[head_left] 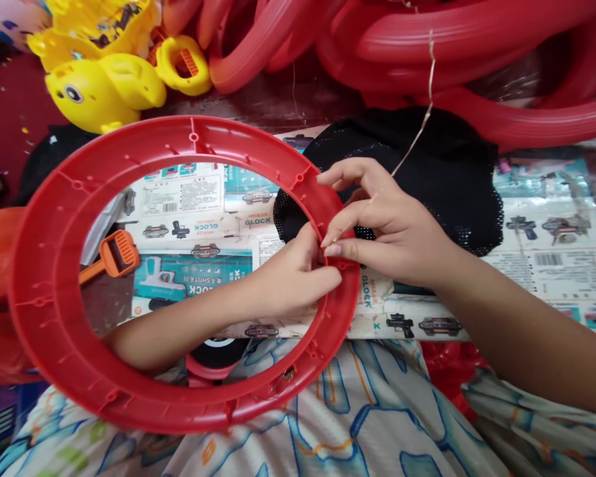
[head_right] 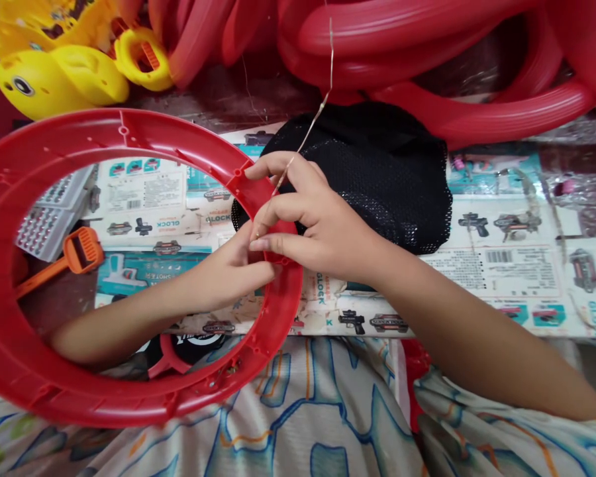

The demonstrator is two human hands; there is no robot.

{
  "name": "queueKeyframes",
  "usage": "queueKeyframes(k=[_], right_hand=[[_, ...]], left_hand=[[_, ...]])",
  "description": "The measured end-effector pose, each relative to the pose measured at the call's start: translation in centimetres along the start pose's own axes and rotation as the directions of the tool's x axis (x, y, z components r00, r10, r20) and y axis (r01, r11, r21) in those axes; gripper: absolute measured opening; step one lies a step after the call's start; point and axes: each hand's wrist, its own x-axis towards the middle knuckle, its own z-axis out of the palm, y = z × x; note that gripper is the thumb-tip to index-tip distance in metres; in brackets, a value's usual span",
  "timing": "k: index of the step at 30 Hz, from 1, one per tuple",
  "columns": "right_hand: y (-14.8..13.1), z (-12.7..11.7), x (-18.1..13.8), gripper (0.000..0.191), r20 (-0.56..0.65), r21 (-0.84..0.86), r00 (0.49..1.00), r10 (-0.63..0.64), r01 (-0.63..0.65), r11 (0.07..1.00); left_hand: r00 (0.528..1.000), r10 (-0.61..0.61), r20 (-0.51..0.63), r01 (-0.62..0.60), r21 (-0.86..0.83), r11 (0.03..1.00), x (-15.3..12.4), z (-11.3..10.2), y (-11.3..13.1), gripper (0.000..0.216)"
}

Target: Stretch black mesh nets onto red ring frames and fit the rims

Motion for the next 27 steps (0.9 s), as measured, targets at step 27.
queueKeyframes(k=[27], right_hand=[[0.2, 2.0, -0.4, 0.009, -0.222, 0.394, 0.962, 0.163, -0.064, 0.917]], left_hand=[[0.997, 0.082, 0.010, -0.070, -0.422, 0.904, 0.0, 0.5, 0.2, 0.055]])
